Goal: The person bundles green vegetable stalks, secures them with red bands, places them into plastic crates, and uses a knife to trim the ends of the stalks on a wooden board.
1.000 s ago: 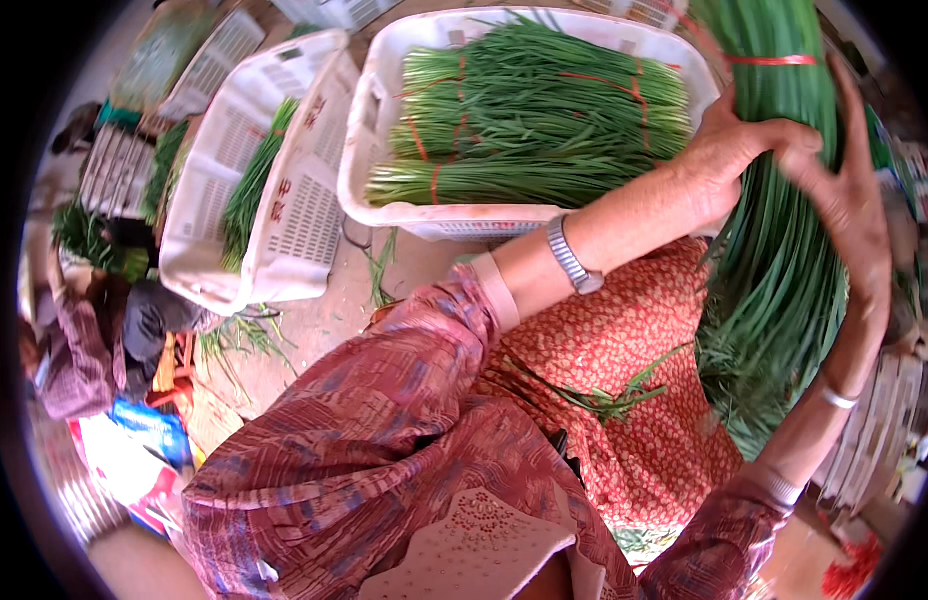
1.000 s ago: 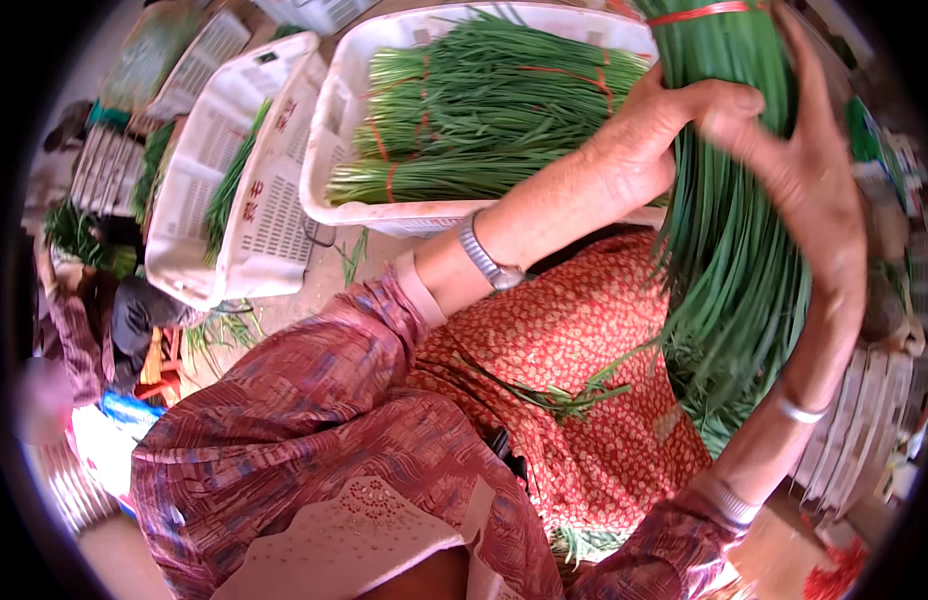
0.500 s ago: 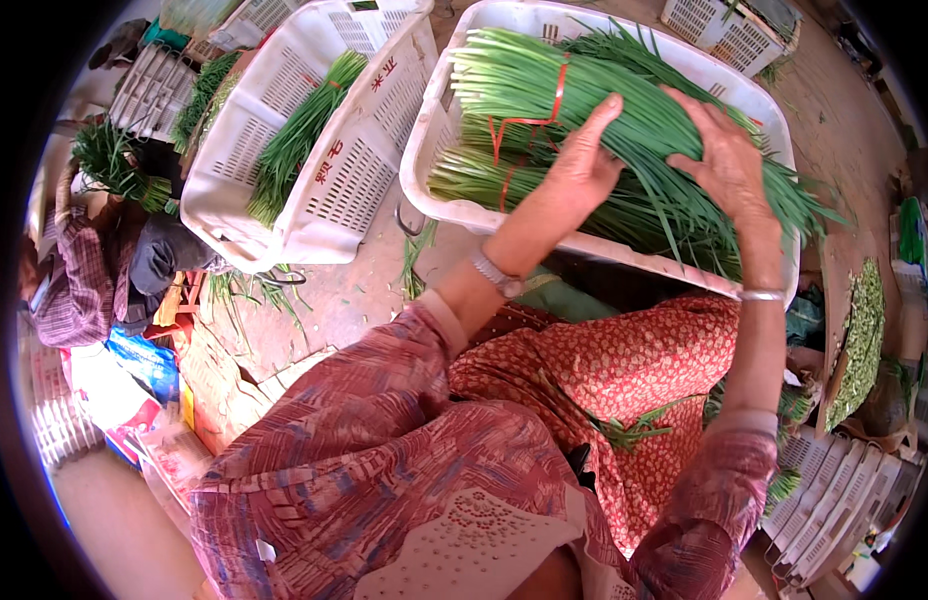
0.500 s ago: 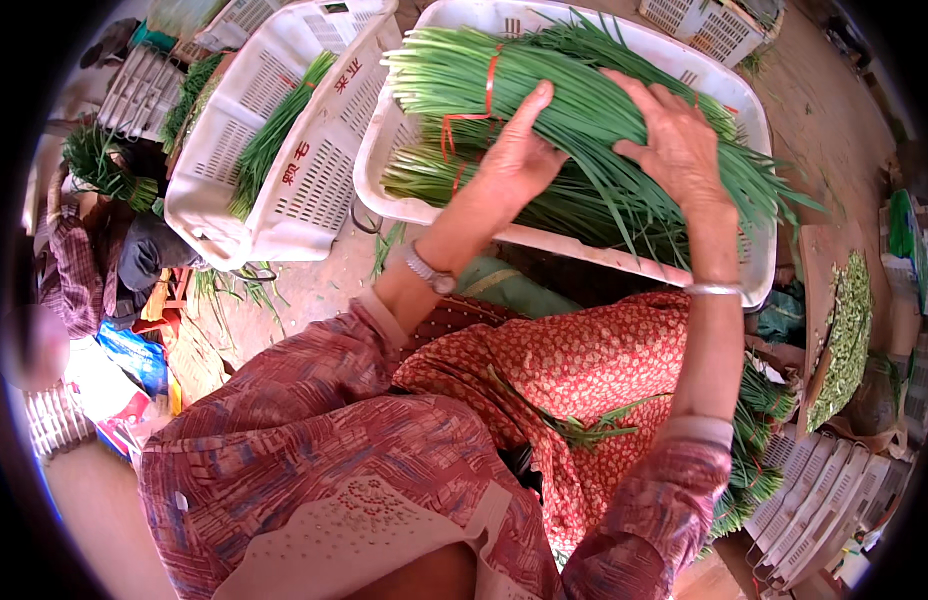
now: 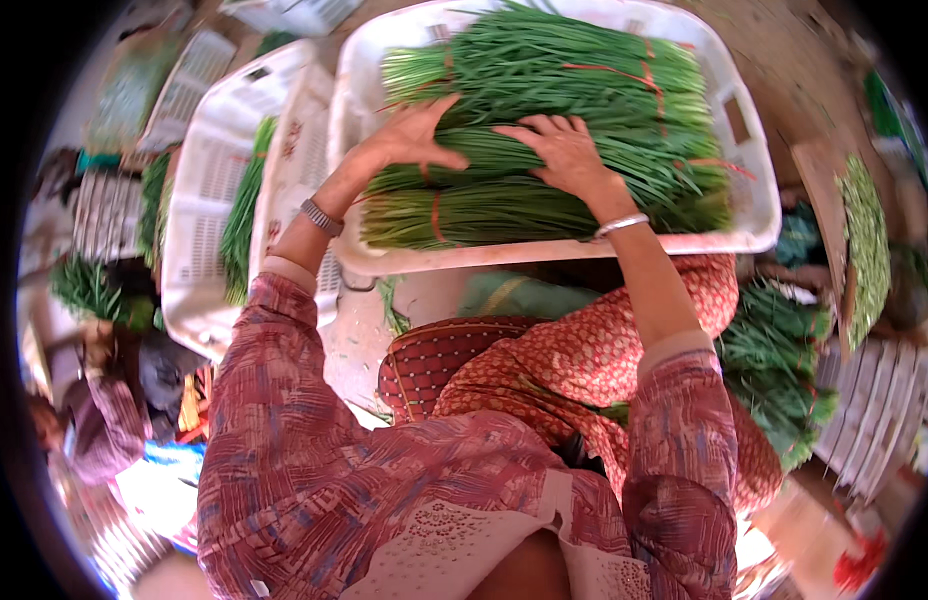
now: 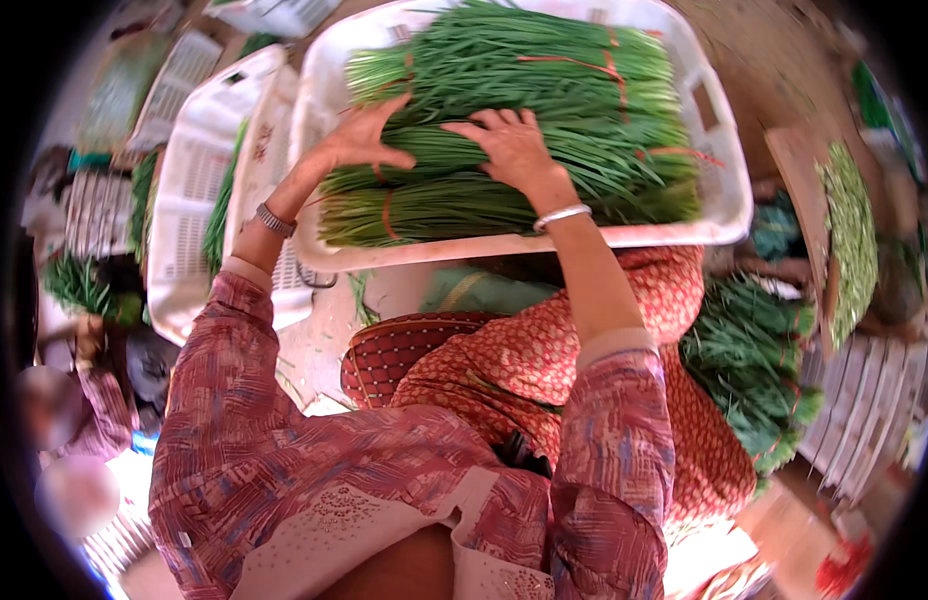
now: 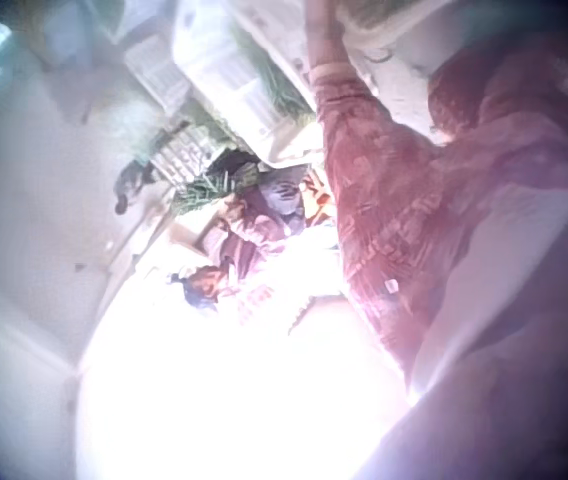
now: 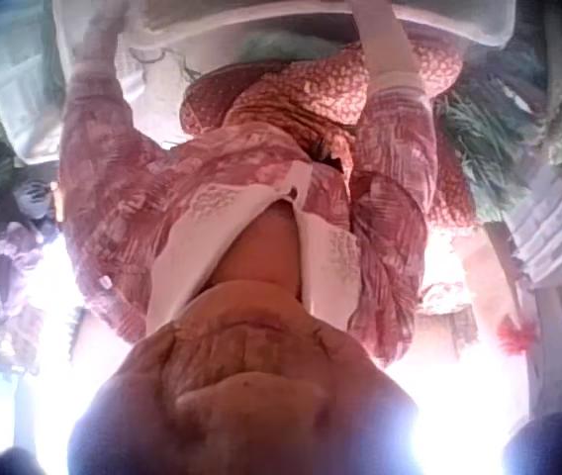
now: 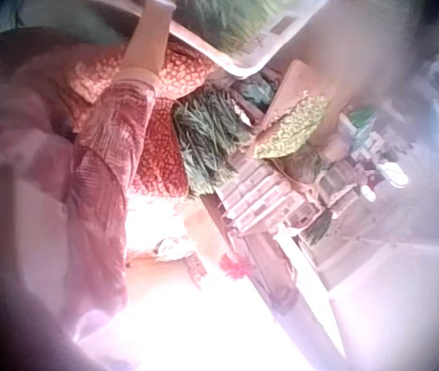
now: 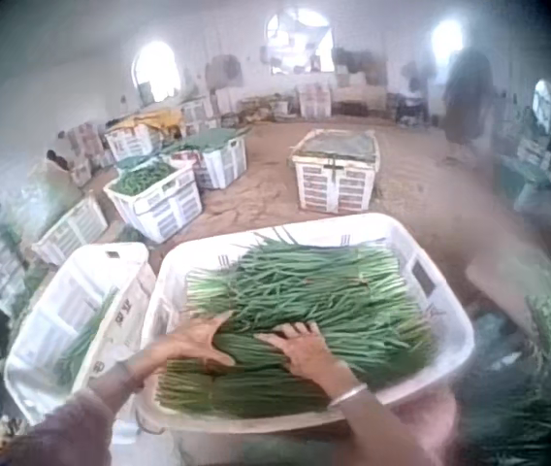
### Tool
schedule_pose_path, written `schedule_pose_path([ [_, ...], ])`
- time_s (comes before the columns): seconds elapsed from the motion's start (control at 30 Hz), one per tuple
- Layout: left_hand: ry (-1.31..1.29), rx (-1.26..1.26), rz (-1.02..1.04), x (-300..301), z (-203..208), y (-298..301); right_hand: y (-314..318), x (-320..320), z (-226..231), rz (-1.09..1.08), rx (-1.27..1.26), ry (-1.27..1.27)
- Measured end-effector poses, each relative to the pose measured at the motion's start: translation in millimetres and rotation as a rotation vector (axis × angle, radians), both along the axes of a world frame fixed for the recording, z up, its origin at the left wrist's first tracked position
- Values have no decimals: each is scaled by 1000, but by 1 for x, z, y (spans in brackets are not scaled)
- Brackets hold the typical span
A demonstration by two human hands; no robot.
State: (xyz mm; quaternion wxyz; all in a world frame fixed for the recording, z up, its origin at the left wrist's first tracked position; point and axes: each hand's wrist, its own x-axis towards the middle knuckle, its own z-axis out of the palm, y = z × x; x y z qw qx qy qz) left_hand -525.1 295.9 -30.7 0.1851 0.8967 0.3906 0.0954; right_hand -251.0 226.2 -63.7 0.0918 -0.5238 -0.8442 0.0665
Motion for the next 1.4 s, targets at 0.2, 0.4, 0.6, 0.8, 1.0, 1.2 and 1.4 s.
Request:
schedule_pose_path([
  [0.2,325,-240,22,30,-1,-5,-9,59,-1,16,82,-63],
  [0.4,180,-369,49,16,-25,6,-36,188,17,-264,-47,-243],
  [0.6,249,-85,-28,47,-1,-4,-58,283,41,-624,-6,24],
  [0.8,-29,36,-138,149,-7,-10,-12,217,54,-523,282,588],
  [1.0,33,246,-229,168,-38,-48,5,178,43,-618,106,1077],
  [1.2,81,278,-239,166,-39,-56,42,147,18,-624,-116,1152],
  [1.4,92,266,-245,171,-37,-54,85,145,-24,-757,-378,685],
])
